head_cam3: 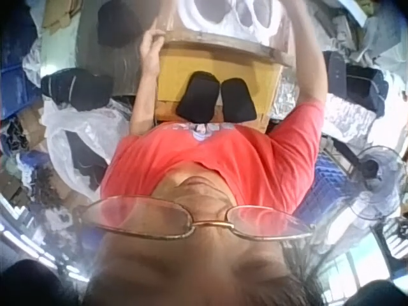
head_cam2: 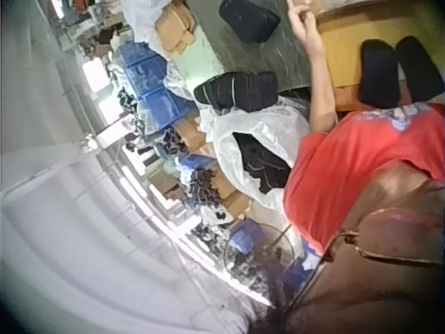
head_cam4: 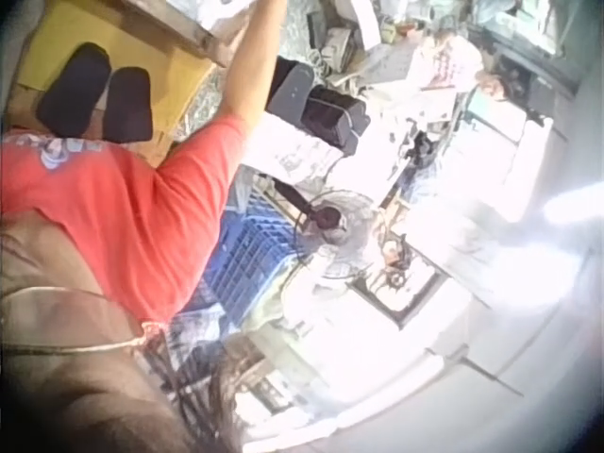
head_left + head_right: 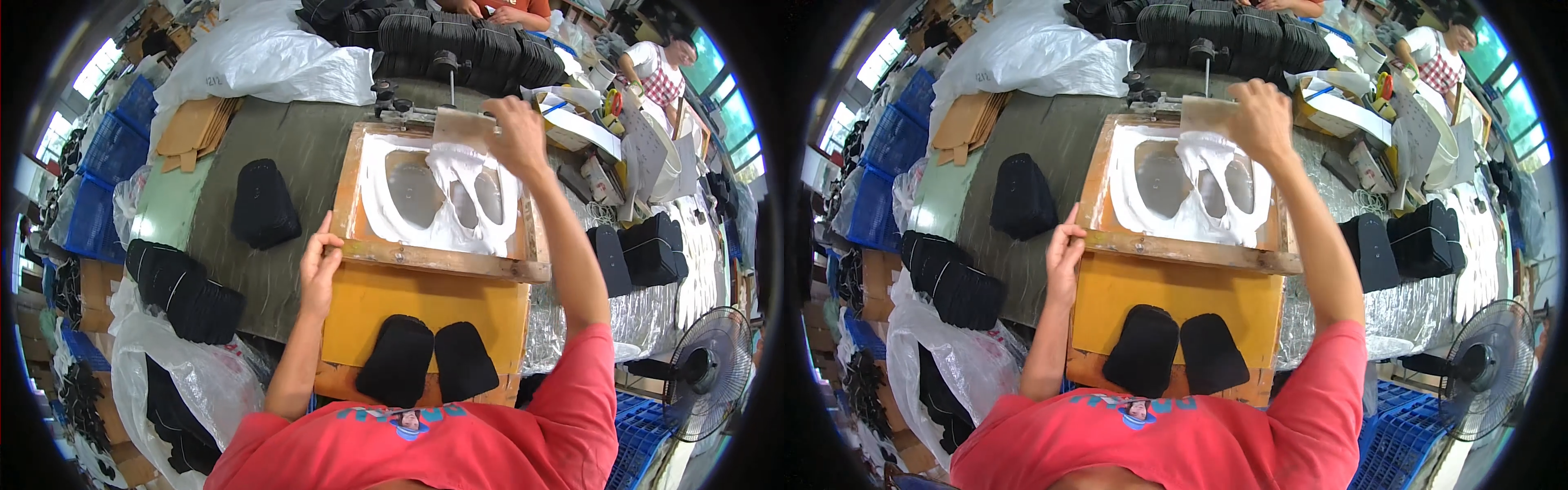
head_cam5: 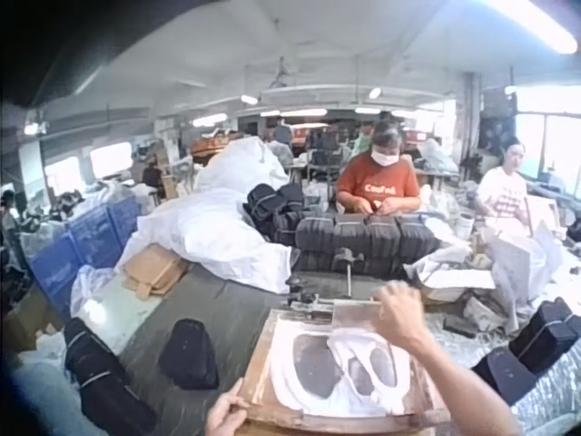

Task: Applying white paste through a stencil screen onto black shoe upper components.

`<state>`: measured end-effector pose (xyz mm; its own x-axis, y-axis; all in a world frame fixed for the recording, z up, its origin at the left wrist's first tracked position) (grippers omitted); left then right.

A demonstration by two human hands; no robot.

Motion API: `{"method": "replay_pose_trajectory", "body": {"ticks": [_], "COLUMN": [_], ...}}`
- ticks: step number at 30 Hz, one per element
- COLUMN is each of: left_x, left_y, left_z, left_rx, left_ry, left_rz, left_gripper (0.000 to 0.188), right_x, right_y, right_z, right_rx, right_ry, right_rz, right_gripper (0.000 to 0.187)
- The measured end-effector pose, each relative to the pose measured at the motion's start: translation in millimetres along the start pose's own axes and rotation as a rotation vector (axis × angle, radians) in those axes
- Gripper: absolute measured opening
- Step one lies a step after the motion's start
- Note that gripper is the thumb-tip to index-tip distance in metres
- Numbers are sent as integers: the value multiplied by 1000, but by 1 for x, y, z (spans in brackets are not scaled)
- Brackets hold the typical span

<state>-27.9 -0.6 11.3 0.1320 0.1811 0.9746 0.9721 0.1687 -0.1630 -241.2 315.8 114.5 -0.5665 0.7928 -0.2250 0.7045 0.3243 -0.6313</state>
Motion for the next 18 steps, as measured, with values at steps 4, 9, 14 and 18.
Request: {"method": "replay_pose_trajectory", "body": {"ticks": [4, 9, 14, 18], "left_x": [59, 116, 120, 59], "left_y": [-24, -76, -85, -87], "left_z": [-13, -5, 2, -8], "left_rx": [44, 111, 96, 168], "left_ry": [-151, -222, -123, 82], "left_rz": [237, 366, 407, 194], "left_gripper": [20, 31, 34, 37], "right_x": [-2, 55, 55, 11], "right_y": [18, 99, 159, 131], "right_z": [-116, -151, -28, 23], "right_rx": [113, 72, -166, -119], "right_ry": [-379, -468, -734, -299], "right_rz": [113, 496, 632, 331], "right_gripper": [24, 22, 17, 32]}}
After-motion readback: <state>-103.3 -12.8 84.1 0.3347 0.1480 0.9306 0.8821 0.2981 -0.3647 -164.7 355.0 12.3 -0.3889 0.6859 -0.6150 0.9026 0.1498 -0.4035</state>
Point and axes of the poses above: each hand's wrist, its own y-axis away from the middle knuckle, its own z-axis out of the palm, x = y × z, the point moved 1 cm from there along -y, towards the middle knuckle, and after that the axes turned 13 degrees about -y, right-handed, at the moved point
